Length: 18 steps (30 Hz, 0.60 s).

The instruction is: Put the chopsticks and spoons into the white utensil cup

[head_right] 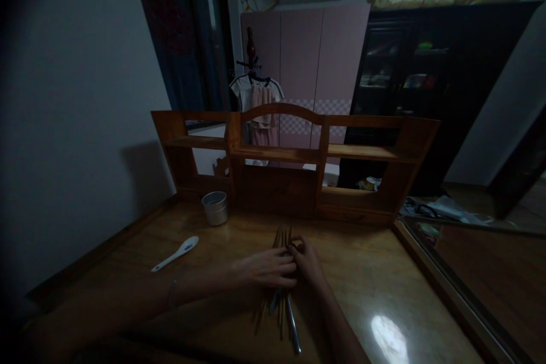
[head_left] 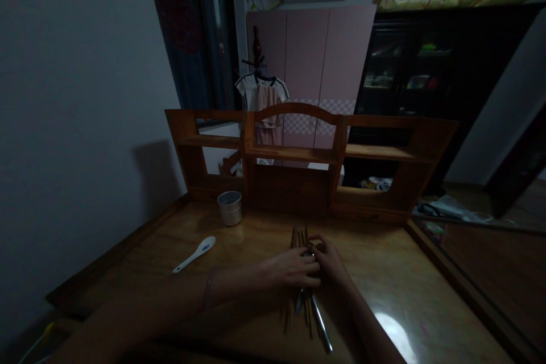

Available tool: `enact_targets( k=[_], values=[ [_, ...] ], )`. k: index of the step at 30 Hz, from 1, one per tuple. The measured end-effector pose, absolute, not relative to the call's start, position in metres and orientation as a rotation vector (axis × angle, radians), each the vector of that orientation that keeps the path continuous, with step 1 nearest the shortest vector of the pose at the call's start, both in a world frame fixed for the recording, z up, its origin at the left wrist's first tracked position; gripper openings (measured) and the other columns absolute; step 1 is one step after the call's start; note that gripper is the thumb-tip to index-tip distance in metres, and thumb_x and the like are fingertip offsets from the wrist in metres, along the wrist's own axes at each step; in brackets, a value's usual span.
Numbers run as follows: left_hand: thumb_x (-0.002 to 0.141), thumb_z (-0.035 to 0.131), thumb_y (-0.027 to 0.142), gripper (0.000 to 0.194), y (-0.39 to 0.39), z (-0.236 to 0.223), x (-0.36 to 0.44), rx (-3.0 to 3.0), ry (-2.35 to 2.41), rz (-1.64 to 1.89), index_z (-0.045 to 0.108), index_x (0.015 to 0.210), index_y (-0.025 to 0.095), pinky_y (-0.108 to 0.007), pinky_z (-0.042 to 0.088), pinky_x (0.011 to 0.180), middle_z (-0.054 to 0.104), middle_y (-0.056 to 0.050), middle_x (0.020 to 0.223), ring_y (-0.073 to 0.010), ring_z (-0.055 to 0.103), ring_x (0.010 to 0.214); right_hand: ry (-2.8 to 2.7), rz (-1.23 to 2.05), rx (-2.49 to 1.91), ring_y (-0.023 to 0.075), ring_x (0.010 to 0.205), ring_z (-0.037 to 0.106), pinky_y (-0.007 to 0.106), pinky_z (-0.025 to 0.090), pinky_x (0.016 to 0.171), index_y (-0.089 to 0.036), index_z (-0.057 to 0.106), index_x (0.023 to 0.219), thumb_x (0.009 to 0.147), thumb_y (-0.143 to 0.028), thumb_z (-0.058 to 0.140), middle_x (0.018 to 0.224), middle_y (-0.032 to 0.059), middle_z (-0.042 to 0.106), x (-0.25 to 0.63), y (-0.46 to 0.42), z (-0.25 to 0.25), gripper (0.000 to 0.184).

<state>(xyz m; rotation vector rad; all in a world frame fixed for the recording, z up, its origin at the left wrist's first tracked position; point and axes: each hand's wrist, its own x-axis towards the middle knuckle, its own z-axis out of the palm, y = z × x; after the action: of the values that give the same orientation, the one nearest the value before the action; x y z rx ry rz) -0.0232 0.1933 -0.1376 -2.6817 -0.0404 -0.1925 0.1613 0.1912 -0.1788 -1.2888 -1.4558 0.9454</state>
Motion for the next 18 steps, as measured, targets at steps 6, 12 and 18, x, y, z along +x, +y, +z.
enact_targets(
  k=[6,12,18],
  values=[
    [0.087,0.052,0.014,0.050,0.158,-0.104,-0.046,-2.971,-0.315,-0.328,0.042,0.136,0.023,-0.047,0.034,0.107,0.045,-0.012,0.140,-0.0267,0.035,0.134,-1.482,0.899,-1.311,0.0227,0.069,0.066,0.029,0.049,0.059,-0.018,0.063,0.100,0.077,-0.047,0.059,0.073,0.0045,0.069,0.160,0.187,-0.175,0.037],
    [0.087,0.057,0.027,0.046,0.154,-0.076,-0.078,-3.216,-0.882,-0.757,0.046,0.133,0.027,-0.033,0.046,0.098,0.051,-0.007,0.131,-0.0193,0.052,0.118,-1.530,0.863,-1.331,0.0220,0.067,0.065,0.029,0.047,0.059,-0.017,0.063,0.098,0.079,-0.046,0.058,0.071,0.0040,0.068,0.160,0.190,-0.178,0.035],
    [0.088,0.049,0.024,0.027,0.188,-0.115,-0.202,-2.324,-2.003,-0.854,0.060,0.111,0.018,-0.035,0.047,0.095,0.060,-0.009,0.116,-0.0228,0.058,0.109,-1.543,0.829,-1.349,0.0208,0.067,0.064,0.029,0.046,0.059,-0.016,0.061,0.101,0.083,-0.044,0.054,0.072,0.0033,0.067,0.159,0.190,-0.181,0.034]
  ],
)
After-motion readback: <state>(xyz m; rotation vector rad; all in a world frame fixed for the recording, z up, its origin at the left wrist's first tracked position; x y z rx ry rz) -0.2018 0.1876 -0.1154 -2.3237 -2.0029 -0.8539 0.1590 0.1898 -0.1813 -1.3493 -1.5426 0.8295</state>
